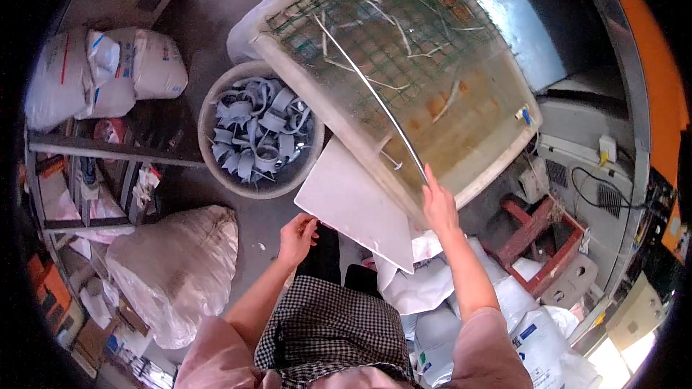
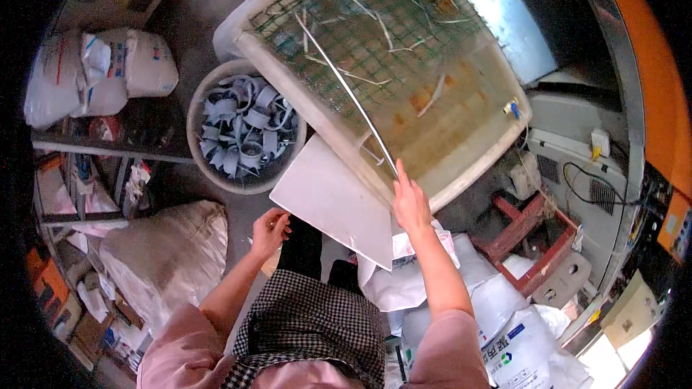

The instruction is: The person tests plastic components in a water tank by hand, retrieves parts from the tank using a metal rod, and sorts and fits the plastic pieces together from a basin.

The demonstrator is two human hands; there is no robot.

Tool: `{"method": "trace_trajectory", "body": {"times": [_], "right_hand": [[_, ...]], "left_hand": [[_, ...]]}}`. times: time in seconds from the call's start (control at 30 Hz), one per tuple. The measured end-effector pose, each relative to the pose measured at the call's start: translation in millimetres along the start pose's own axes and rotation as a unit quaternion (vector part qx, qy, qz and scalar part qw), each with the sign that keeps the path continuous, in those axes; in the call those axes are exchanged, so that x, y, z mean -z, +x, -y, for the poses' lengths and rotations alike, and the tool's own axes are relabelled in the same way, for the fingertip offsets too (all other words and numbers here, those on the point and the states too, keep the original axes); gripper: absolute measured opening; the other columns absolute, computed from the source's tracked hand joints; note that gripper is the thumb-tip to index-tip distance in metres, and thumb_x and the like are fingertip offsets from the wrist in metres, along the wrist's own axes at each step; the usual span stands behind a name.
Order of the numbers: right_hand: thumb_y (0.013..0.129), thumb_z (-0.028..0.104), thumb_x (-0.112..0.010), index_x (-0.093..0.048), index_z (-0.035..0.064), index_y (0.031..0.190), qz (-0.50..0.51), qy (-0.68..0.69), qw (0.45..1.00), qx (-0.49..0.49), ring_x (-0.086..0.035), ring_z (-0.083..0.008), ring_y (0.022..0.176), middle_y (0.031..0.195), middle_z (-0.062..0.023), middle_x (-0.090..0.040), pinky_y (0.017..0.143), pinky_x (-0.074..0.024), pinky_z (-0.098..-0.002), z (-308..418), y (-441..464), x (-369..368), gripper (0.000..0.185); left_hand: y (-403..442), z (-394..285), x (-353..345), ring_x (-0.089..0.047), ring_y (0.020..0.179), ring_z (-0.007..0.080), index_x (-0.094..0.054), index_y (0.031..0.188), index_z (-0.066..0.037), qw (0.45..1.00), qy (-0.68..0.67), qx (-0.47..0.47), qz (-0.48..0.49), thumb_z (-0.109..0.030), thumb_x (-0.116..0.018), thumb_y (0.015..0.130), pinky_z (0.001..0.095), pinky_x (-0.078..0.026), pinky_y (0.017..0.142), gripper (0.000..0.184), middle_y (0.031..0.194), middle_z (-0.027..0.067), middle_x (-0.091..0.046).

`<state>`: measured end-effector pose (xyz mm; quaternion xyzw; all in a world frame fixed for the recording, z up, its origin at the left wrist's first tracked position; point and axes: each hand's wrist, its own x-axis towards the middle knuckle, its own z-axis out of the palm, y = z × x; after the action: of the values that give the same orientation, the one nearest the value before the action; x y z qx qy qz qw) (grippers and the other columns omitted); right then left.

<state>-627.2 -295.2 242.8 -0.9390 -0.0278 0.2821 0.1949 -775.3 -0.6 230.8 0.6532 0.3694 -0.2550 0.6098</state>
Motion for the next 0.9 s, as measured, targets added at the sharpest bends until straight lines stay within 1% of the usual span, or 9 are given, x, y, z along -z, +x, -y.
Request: {"method": "trace_trajectory", "body": {"times": [0.07,0.13,0.33,0.43,0.63,0.73,0.83,0.87,0.9], "right_hand": [[0.091,0.018,-0.045,-0.031,0.0199,0.139,-0.002,-0.004,1.000,-0.027,-0.056,-0.0425,0.078,0.084,-0.0245,-0.058,0.070,-0.0439,-0.0493,-16.5,-33.0,4.9,0.050],[0.090,0.016,-0.045,-0.030,0.0210,0.139,-0.080,0.041,0.996,-0.018,-0.057,-0.0430,0.081,0.089,-0.0251,-0.060,0.072,-0.0447,-0.0488,-48.9,-70.0,4.3,0.051],[0.088,0.008,-0.048,-0.035,0.0161,0.136,-0.191,0.051,0.966,-0.166,-0.056,-0.0457,0.087,0.091,-0.0304,-0.057,0.070,-0.0456,-0.0459,-114.4,-94.7,32.9,0.051],[0.088,0.010,-0.046,-0.037,0.0150,0.135,-0.139,0.027,0.958,-0.249,-0.056,-0.0457,0.086,0.087,-0.0305,-0.057,0.070,-0.0443,-0.0480,-117.5,-59.5,51.8,0.048],[0.089,0.016,-0.046,-0.039,0.0157,0.133,-0.127,0.028,0.967,-0.218,-0.058,-0.0439,0.082,0.084,-0.0292,-0.059,0.073,-0.0461,-0.0506,-111.4,3.3,47.6,0.045],[0.088,0.016,-0.048,-0.041,0.0142,0.133,-0.135,0.011,0.965,-0.224,-0.059,-0.0437,0.080,0.083,-0.0288,-0.059,0.072,-0.0462,-0.0501,-106.2,-15.3,51.1,0.045],[0.089,0.014,-0.049,-0.040,0.0121,0.133,-0.195,0.101,0.961,-0.170,-0.056,-0.0462,0.074,0.077,-0.0303,-0.056,0.066,-0.0450,-0.0495,-109.2,-72.9,29.2,0.045],[0.090,0.014,-0.048,-0.037,0.0152,0.135,-0.157,0.118,0.957,-0.215,-0.054,-0.0454,0.093,0.102,-0.0278,-0.056,0.077,-0.0457,-0.0444,-100.4,-98.3,28.0,0.047],[0.090,0.015,-0.047,-0.034,0.0182,0.137,-0.097,0.130,0.942,-0.295,-0.055,-0.0440,0.093,0.102,-0.0261,-0.058,0.077,-0.0461,-0.0446,-86.4,-119.7,31.9,0.049]], "left_hand": [[-2.0,-8.9,0.3,-0.058,0.062,0.0096,-0.059,0.096,0.001,1.000,0.009,-0.004,-0.001,-0.011,-0.052,0.091,0.0228,-0.048,0.049,0.015,0.075,0.0037,-0.058],[-4.2,-11.6,-1.5,-0.058,0.061,0.0099,-0.058,0.095,0.001,1.000,0.000,0.002,-0.009,-0.011,-0.053,0.090,0.0227,-0.048,0.047,0.014,0.075,0.0045,-0.058],[-0.1,3.4,-13.1,-0.059,0.062,0.0105,-0.058,0.096,0.001,0.999,0.030,0.001,0.027,-0.012,-0.053,0.090,0.0226,-0.049,0.048,0.016,0.076,0.0055,-0.059],[-6.2,-3.1,-24.1,-0.060,0.061,0.0103,-0.058,0.097,0.001,0.998,0.050,-0.001,0.033,-0.013,-0.054,0.090,0.0228,-0.049,0.048,0.016,0.076,0.0055,-0.059],[-5.8,-3.6,-25.9,-0.059,0.061,0.0099,-0.058,0.097,0.001,0.997,0.053,-0.031,0.039,-0.014,-0.055,0.090,0.0227,-0.049,0.047,0.017,0.076,0.0051,-0.059],[-6.8,-4.7,-19.6,-0.059,0.060,0.0100,-0.058,0.096,0.000,0.997,0.060,-0.019,0.039,-0.016,-0.054,0.090,0.0230,-0.048,0.046,0.017,0.076,0.0048,-0.058],[-11.2,-7.6,-14.7,-0.059,0.060,0.0101,-0.059,0.095,-0.001,0.997,0.068,-0.022,0.040,-0.017,-0.054,0.090,0.0232,-0.048,0.046,0.017,0.075,0.0043,-0.058],[-11.4,-5.0,-12.3,-0.059,0.060,0.0101,-0.059,0.095,-0.001,0.996,0.070,-0.018,0.045,-0.017,-0.054,0.090,0.0232,-0.048,0.046,0.017,0.075,0.0043,-0.058],[-11.6,-0.6,-9.0,-0.059,0.060,0.0101,-0.059,0.095,-0.001,0.996,0.072,-0.015,0.049,-0.017,-0.055,0.090,0.0231,-0.047,0.046,0.017,0.075,0.0041,-0.058]]}}
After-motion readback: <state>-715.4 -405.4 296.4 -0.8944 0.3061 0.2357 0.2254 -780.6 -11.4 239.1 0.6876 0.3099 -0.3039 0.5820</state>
